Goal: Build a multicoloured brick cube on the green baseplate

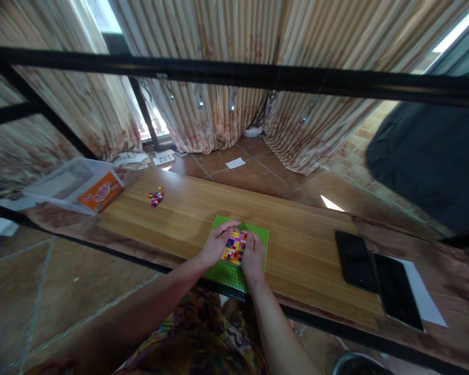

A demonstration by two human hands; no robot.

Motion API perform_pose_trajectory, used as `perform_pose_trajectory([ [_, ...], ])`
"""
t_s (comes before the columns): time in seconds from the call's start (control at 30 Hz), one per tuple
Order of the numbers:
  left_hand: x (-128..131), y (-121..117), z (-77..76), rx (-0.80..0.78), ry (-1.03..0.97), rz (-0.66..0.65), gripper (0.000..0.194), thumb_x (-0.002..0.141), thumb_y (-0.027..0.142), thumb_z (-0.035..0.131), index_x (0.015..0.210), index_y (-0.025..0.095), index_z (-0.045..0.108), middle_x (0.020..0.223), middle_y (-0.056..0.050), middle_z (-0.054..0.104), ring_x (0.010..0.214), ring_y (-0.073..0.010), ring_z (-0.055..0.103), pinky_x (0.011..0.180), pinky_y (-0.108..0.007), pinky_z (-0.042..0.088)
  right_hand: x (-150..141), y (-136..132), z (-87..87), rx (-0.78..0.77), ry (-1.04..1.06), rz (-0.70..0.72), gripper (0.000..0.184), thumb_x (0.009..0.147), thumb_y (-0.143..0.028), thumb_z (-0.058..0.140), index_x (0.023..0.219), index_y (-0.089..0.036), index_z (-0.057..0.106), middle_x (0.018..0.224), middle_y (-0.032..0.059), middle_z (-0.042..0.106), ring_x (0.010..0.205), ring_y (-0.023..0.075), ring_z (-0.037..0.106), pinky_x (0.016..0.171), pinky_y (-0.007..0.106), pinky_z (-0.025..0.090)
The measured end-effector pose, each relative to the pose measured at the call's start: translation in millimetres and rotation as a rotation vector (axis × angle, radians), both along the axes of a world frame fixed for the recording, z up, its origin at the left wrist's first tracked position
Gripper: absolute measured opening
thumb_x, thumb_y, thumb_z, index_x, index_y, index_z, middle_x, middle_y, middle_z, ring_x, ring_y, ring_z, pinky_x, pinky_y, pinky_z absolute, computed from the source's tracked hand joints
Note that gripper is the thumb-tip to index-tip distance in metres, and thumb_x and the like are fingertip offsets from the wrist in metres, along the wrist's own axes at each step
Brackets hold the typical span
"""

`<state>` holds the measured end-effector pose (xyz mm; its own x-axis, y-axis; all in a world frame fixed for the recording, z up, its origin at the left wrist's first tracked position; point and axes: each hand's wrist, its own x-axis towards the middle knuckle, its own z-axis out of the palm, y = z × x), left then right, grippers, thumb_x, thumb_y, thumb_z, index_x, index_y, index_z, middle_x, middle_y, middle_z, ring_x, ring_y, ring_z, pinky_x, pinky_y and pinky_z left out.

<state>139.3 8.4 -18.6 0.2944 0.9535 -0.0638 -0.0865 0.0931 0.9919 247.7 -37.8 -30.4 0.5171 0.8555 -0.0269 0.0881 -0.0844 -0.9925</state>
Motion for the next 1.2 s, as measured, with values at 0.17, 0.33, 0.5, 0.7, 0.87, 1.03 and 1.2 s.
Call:
perform_pose_trajectory([
  [0.17, 2, 3, 2.5, -0.053, 0.018, 0.017, 0.032, 0.088, 0.023, 0.044, 0.111, 0.017, 0.066, 0.095, -0.005, 0.069, 0.087, -0.0166, 0.063, 0.086, -0.033, 0.051, 6, 6, -3.2, 0.019, 0.017, 0.030, 0.050, 0.083, -0.058, 0.046, 0.094, -0.017, 0.072, 0.095, 0.0085, 0.074, 0.085, 0.0219, 0.066, 0.080, 0.036, 0.051],
  [0.33, -12, -14, 6.4, 0.036, 0.118, 0.106, 0.034, 0.083, 0.023, 0.059, 0.116, 0.018, 0.063, 0.117, -0.007, 0.066, 0.110, -0.0204, 0.060, 0.102, -0.036, 0.044, 18, -9, 4.8, 0.031, 0.005, -0.021, 0.055, 0.085, -0.061, 0.046, 0.105, -0.017, 0.071, 0.113, 0.0098, 0.071, 0.105, 0.0237, 0.063, 0.094, 0.039, 0.046],
  [0.5, -29, -41, 6.3, 0.057, 0.194, 0.070, 0.050, 0.078, 0.024, 0.066, 0.127, 0.017, 0.057, 0.125, -0.010, 0.064, 0.114, -0.0226, 0.060, 0.104, -0.038, 0.044, 21, -48, 10.7, -0.051, -0.092, -0.051, 0.061, 0.083, -0.065, 0.050, 0.115, -0.015, 0.067, 0.120, 0.0136, 0.068, 0.110, 0.0271, 0.061, 0.097, 0.042, 0.044],
  [0.7, -29, -52, 12.9, 0.023, 0.344, 0.101, 0.049, 0.074, 0.025, 0.072, 0.120, 0.015, 0.062, 0.116, -0.011, 0.068, 0.105, -0.0225, 0.064, 0.096, -0.037, 0.048, 6, -71, 20.2, -0.177, -0.219, 0.046, 0.064, 0.086, -0.063, 0.048, 0.124, -0.013, 0.061, 0.095, 0.0113, 0.073, 0.088, 0.0249, 0.066, 0.083, 0.038, 0.048],
  [0.87, -25, -51, 29.7, -0.007, 0.370, 0.097, 0.046, 0.067, 0.025, 0.079, 0.110, 0.015, 0.066, 0.104, -0.008, 0.071, 0.094, -0.0200, 0.066, 0.089, -0.034, 0.050, -1, -69, 26.6, -0.208, -0.326, 0.063, 0.057, 0.089, -0.056, 0.044, 0.120, -0.013, 0.064, 0.099, 0.0131, 0.072, 0.090, 0.0260, 0.065, 0.083, 0.039, 0.046],
  [1.03, -23, -50, 36.4, -0.049, 0.380, 0.111, 0.049, 0.063, 0.021, 0.081, 0.108, 0.014, 0.065, 0.106, -0.009, 0.071, 0.094, -0.0196, 0.066, 0.088, -0.033, 0.050, -4, -68, 26.1, -0.216, -0.268, 0.036, 0.053, 0.086, -0.054, 0.048, 0.114, -0.013, 0.065, 0.090, 0.0105, 0.072, 0.077, 0.0227, 0.063, 0.073, 0.035, 0.047],
  [1.2, -20, -47, 30.5, -0.092, 0.327, 0.114, 0.049, 0.060, 0.017, 0.081, 0.106, 0.015, 0.065, 0.101, -0.007, 0.072, 0.090, -0.0189, 0.067, 0.085, -0.032, 0.051, -1, -66, 25.0, -0.229, -0.205, 0.033, 0.053, 0.083, -0.056, 0.052, 0.111, -0.013, 0.066, 0.079, 0.0068, 0.070, 0.069, 0.0201, 0.060, 0.066, 0.032, 0.045],
])
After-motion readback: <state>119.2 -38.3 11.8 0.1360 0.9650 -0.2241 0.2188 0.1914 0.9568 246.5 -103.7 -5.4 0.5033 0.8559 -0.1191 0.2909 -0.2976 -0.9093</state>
